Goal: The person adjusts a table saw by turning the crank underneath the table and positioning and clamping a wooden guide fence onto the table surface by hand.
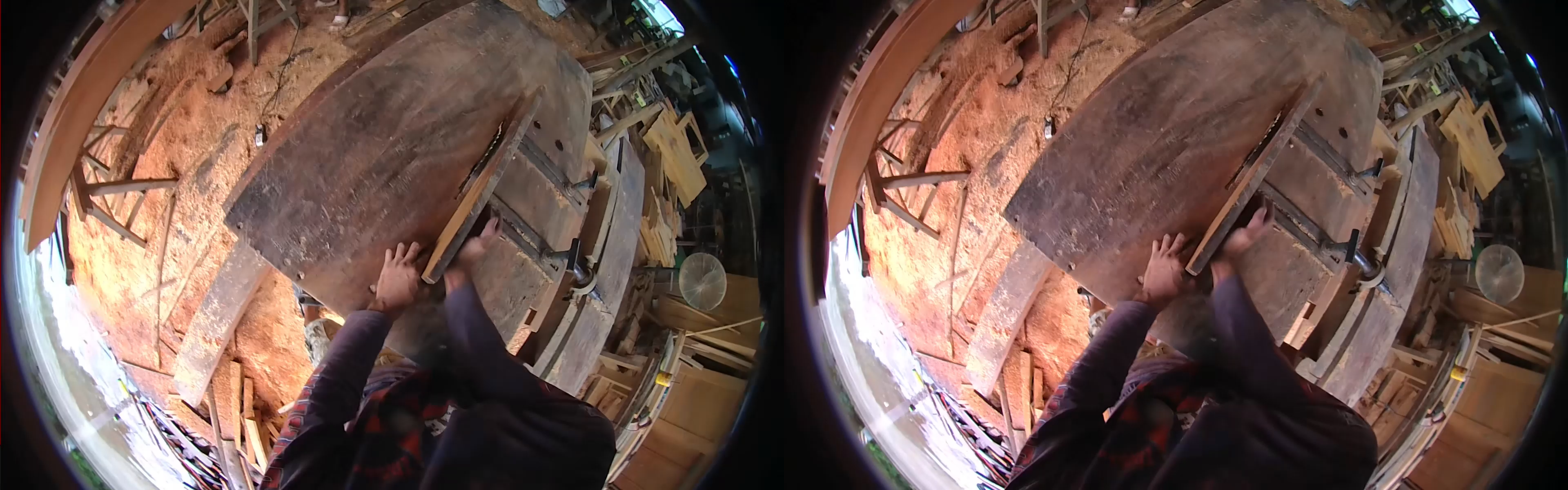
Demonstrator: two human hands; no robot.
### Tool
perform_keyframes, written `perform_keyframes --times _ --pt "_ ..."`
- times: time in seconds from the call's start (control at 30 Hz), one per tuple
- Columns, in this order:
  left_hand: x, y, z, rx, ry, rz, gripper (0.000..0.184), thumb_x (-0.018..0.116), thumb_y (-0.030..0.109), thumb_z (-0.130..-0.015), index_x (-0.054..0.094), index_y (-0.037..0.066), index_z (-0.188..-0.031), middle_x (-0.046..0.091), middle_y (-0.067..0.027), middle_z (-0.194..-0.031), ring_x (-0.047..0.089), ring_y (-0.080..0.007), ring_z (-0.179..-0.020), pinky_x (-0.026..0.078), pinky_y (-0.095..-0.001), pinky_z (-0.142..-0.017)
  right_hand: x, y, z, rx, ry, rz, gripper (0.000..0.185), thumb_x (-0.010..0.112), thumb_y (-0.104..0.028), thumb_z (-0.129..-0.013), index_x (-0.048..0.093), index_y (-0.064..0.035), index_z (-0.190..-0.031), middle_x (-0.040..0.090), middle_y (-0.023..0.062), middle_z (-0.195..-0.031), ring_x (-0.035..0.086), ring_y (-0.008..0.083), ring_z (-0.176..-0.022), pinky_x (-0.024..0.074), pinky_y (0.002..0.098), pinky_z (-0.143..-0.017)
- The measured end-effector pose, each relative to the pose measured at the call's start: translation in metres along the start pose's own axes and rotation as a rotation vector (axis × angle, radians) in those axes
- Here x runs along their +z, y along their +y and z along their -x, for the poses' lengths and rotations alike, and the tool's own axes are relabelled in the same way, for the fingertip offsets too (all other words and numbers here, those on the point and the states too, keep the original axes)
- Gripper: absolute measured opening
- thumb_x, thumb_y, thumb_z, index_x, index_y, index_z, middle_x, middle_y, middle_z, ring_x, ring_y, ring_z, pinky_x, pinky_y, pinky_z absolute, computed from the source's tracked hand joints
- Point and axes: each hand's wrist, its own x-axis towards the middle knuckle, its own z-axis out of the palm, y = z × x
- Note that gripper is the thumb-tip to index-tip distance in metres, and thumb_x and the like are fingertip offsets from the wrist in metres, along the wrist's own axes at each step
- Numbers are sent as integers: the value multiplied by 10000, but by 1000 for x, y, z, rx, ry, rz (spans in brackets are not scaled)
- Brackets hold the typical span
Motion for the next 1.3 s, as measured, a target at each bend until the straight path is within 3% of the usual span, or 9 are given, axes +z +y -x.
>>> perform_keyframes --times 0.1,0.5,0.77,0.83,0.9,0.97,1.0,1.17,1.3 --pt "2 3 1 -6 81 15 775 724 327 -652 540 102 -1370 506 -129 -1315 459 -324 -1159 367 -429 -984 -2 3 -5 132 -92 -177 441 458 -289 -1028 425 2 -1358 473 214 -1364 468 289 -1238 408 431 -1038" --pt "9 -2 2 18 46 -41 838 767 354 -671 492 108 -1423 483 -125 -1353 433 -325 -1184 347 -453 -1011 -81 -152 -42 -351 -360 608 180 556 -49 -978 564 -3 -1152 610 140 -1209 602 192 -1094 491 311 -947" --pt "11 0 -2 22 43 -2 806 766 340 -676 509 112 -1406 494 -121 -1314 441 -330 -1158 355 -459 -994 -22 -259 -172 -852 -333 1218 248 644 -190 -937 637 1 -1096 702 112 -914 676 180 -831 533 320 -742" --pt "10 3 -2 -16 109 45 558 699 314 -785 598 133 -1302 524 -115 -1299 462 -364 -1112 374 -497 -971 -22 -265 -245 -746 -185 1422 413 639 -364 -927 644 21 -1075 699 141 -863 692 237 -776 543 354 -698" --pt "16 1 -1 18 111 -15 548 690 310 -799 594 142 -1312 527 -118 -1295 466 -371 -1104 381 -502 -962 -66 -248 -358 -218 -210 1627 633 597 -607 -865 656 -17 -1084 674 170 -943 657 275 -747 516 386 -674" --pt "11 1 -3 -14 87 37 565 699 309 -790 591 140 -1318 528 -124 -1295 466 -374 -1112 376 -500 -972 -67 -233 -368 46 -119 1662 679 581 -646 -853 656 -4 -1064 660 174 -883 646 281 -685 515 412 -611" --pt "15 -2 -2 -7 62 -26 863 811 321 -630 502 148 -1416 494 -104 -1319 448 -340 -1146 355 -470 -997 -58 -220 -374 308 -40 1685 727 566 -684 -840 655 8 -1044 646 177 -823 636 288 -623 514 439 -548" --pt "10 -3 -1 -25 3 -49 896 816 390 -641 486 133 -1433 477 -97 -1354 434 -317 -1156 353 -450 -991 -69 -176 -377 83 -150 1686 589 576 -585 -899 602 -4 -993 547 116 -647 572 230 -509 488 359 -440" --pt "1 -1 -3 -43 -89 -75 917 808 450 -648 484 93 -1428 477 -96 -1359 432 -307 -1161 340 -432 -999 -94 -189 -366 197 -232 1577 652 648 -495 -889 516 16 -1273 643 205 -964 654 285 -637 507 375 -444"
